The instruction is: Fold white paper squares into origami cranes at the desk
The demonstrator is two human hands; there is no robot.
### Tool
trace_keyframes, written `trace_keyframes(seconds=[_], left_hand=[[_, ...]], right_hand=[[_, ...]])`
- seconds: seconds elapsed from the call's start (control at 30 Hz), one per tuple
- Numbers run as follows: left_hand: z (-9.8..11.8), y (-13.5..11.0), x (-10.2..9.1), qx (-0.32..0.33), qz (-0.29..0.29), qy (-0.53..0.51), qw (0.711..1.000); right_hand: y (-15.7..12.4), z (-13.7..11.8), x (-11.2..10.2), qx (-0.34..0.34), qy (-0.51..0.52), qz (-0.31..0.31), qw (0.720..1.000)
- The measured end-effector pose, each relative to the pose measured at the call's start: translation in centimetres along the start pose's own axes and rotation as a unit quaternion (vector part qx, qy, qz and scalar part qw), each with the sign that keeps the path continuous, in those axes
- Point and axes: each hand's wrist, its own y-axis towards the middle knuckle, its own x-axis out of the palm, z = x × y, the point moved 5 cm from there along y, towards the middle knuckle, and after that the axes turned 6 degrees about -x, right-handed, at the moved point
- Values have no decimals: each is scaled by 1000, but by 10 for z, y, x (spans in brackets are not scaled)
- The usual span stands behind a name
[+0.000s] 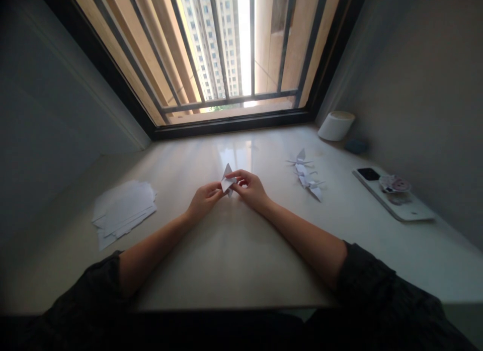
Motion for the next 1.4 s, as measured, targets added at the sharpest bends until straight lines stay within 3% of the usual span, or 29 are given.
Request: trace_keyframes(seconds=[0.3,0.53,0.87,1.03,1.17,1.4], left_hand=[[2,-2,0,-17,-1,-37,999],[4,0,1,-25,-12,-95,995],[3,0,1,-29,-11,-164,986],[1,1,0,-33,-8,-177,984],[-3,3,1,-25,-13,-194,981],[-8,4,1,-28,-11,-200,979]], right_hand=[[-2,3,3,27,16,-14,999],[0,-5,4,-42,-4,-45,998],[-3,-2,10,-57,1,-94,994],[-3,-3,9,-38,6,-93,995],[-1,-5,4,-22,40,-55,997],[-3,10,2,94,100,-42,990]])
